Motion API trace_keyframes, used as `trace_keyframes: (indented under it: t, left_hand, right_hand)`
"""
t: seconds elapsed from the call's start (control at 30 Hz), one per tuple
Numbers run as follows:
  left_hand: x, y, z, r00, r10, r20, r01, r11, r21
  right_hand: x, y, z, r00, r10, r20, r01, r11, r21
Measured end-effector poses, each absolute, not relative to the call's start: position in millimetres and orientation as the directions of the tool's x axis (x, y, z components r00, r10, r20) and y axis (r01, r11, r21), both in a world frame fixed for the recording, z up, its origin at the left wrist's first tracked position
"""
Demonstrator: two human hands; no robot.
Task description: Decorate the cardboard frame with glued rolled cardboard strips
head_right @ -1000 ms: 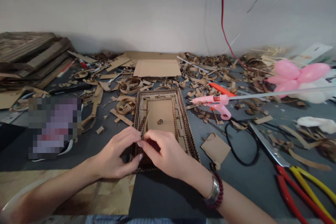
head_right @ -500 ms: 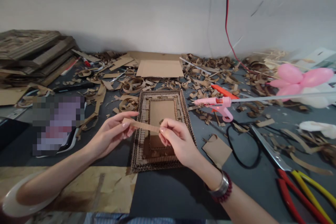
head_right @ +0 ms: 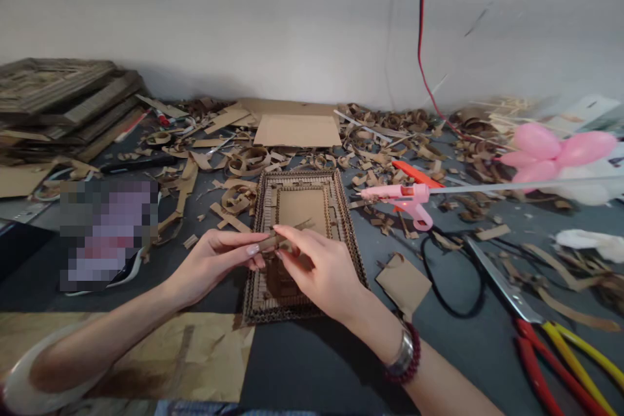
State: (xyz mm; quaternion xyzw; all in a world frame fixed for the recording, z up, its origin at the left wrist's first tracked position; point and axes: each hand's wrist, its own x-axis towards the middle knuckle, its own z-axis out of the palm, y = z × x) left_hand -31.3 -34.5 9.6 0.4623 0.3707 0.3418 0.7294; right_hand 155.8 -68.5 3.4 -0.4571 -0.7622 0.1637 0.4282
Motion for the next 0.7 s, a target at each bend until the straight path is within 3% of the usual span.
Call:
trace_keyframes:
  t: [0.1,0.37,0.5,0.7]
  left_hand:
    - [-31.3,-36.4,12.0,0.557,0.789,-0.258,-0.152,0.403,0.903]
    - [-30.0,-36.7,17.3,0.627,0.670,-0.397,-0.180,0.621,0.763]
    - [-29.7,-35.3,17.7,0.571,0.711,-0.409,-0.242,0.622,0.744]
    - [-28.5,-34.6,14.2,0.521,0.783,-0.340,-0.258,0.524,0.812]
  right_hand:
    - [157.0,-66.4,0.4,-0.238,0.811,0.534,0.583,0.559,-0.589]
    - [155.1,-70.8,1.1,-0.242,0.799,0.551,0.565,0.578,-0.589]
    - [153.6,-75.9,2.3,-0.217,0.794,0.568,0.550,0.580,-0.601]
    - [148.9,-77.6,1.9,-0.337,0.762,0.554,0.512,0.641,-0.571]
